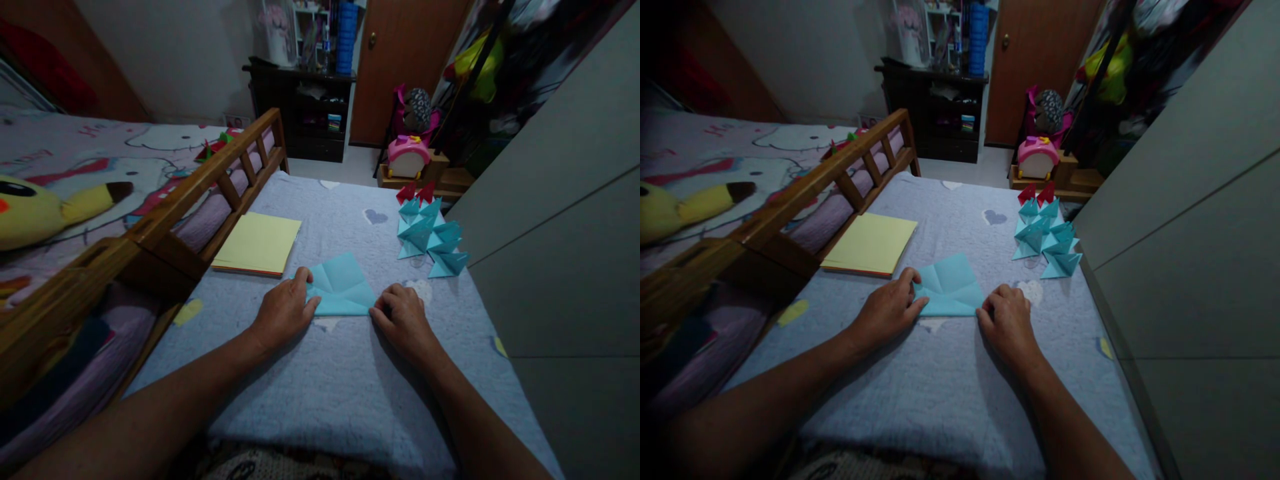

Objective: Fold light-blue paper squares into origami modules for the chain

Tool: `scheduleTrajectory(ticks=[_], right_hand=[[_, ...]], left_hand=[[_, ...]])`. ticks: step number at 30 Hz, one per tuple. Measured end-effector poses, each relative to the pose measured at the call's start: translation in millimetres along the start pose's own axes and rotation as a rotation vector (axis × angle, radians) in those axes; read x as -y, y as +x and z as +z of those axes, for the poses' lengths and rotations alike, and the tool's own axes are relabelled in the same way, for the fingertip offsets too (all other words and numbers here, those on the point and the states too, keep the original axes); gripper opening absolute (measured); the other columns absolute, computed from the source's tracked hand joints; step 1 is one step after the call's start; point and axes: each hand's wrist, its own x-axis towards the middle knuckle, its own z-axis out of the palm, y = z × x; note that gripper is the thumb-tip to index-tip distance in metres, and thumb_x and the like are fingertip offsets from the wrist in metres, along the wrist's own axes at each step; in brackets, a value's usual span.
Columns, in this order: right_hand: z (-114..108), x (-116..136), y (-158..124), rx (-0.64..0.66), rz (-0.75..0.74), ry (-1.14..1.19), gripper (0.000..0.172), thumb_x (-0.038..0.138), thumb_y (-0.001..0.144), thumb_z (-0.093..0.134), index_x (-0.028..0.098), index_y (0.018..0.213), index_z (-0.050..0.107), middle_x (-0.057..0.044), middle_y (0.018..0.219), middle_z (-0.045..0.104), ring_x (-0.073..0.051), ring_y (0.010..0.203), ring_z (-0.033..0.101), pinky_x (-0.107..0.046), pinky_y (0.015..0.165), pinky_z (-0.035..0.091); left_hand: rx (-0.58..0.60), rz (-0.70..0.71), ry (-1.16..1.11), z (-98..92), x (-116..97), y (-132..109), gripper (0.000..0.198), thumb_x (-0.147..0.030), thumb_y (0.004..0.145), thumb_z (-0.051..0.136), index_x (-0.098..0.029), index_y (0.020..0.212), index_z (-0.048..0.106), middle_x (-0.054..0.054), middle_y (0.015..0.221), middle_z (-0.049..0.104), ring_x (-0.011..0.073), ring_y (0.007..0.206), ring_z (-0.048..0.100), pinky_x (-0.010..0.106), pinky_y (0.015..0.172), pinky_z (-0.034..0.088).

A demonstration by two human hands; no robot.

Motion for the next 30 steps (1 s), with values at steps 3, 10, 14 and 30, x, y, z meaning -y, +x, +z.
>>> scheduleTrajectory(ticks=[3,10,14,30], right_hand=[[-1,2,0,0.006,0.018,-0.009,0.014,0.022,0.085,0.064,0.02,0.072,0.066,-0.007,0.089,0.062,-0.025,0.089,0.051,-0.036,0.077,0.034],[-1,3,0,0.008,0.037,-0.025,0.013,0.022,0.085,0.064,0.02,0.073,0.067,-0.007,0.09,0.063,-0.025,0.091,0.051,-0.036,0.078,0.033],[-1,3,0,0.01,0.037,-0.033,0.013,0.022,0.085,0.065,0.02,0.072,0.067,-0.007,0.09,0.064,-0.025,0.091,0.051,-0.036,0.078,0.033],[-3,6,-1,0.012,0.071,-0.055,0.012,0.023,0.085,0.067,0.02,0.074,0.068,-0.007,0.092,0.065,-0.025,0.094,0.052,-0.036,0.081,0.034]], left_hand=[[-0.017,0.005,0.004,1.2,1,0,0.026,-0.028,0.093,0.061,-0.019,0.113,0.046,0.002,0.081,0.063,0.0218,0.074,0.06,0.03,0.065,0.038],[-0.169,0.328,0.053,7.2,5,2,0.007,-0.012,0.091,0.06,-0.019,0.091,0.063,0.006,0.094,0.064,0.0232,0.089,0.055,0.035,0.079,0.043],[-0.177,0.538,0.07,12.4,7,5,0.016,-0.009,0.093,0.058,-0.02,0.089,0.069,0.005,0.097,0.068,0.0223,0.091,0.057,0.036,0.08,0.043],[0.042,0.652,0.411,0.8,-18,-20,0.072,-0.07,0.087,0.058,-0.026,0.143,0.048,0.008,0.102,0.061,0.0263,0.091,0.054,0.037,0.077,0.044]])
